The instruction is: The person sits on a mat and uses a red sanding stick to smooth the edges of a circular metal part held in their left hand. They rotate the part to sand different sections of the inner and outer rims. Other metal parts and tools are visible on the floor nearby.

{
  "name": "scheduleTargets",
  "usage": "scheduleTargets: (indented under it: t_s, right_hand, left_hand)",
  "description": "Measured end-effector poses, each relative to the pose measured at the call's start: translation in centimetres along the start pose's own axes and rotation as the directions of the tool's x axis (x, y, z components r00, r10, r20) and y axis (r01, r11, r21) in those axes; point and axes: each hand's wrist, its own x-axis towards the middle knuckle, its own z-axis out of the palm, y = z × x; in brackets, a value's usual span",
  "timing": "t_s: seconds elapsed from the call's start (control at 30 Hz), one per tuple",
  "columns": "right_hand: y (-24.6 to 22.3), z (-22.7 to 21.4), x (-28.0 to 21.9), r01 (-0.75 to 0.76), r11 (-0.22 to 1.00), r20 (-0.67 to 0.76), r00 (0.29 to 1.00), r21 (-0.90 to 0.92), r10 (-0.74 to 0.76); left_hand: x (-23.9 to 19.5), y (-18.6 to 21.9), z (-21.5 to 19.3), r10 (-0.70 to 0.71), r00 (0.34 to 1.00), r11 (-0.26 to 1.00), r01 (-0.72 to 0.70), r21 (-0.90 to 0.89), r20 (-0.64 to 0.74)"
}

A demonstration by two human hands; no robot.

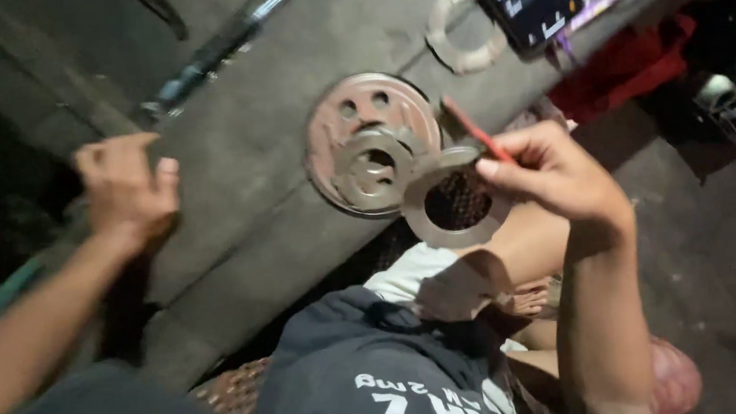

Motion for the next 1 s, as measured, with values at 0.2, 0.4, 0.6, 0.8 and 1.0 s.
scheduleTargets:
  t_s: [0.2,0.4,0.6,0.8,1.0]
  right_hand:
    - [-2.8,4.4,0.1,-0.164,0.986,-0.119,0.979,0.021,0.166]
    - [-5.9,5.9,-1.5,-0.235,0.971,-0.135,0.962,0.03,0.237]
    - [-8.3,10.3,2.4,-0.179,0.982,-0.146,0.971,0.066,0.187]
    - [-8.8,15.8,2.0,-0.201,0.976,-0.303,0.928,0.078,0.216]
    - [-5.3,23.4,1.4,-0.173,0.961,-0.518,0.814,0.215,0.262]
  left_hand:
    - [-1.0,-0.9,4.4,-0.03,0.997,1.0,0.03,-0.006,-0.066]
    - [-1.1,-0.1,3.5,-0.02,1.0,0.999,0.02,-0.038,0.01]
    - [-1.2,-0.5,4.7,0.017,0.998,0.999,-0.019,-0.027,-0.06]
    - [-0.8,-0.6,3.9,0.044,0.996,0.997,-0.049,-0.055,-0.083]
    - [-1.6,0.1,6.0,-0.051,0.995,0.987,0.064,-0.15,0.089]
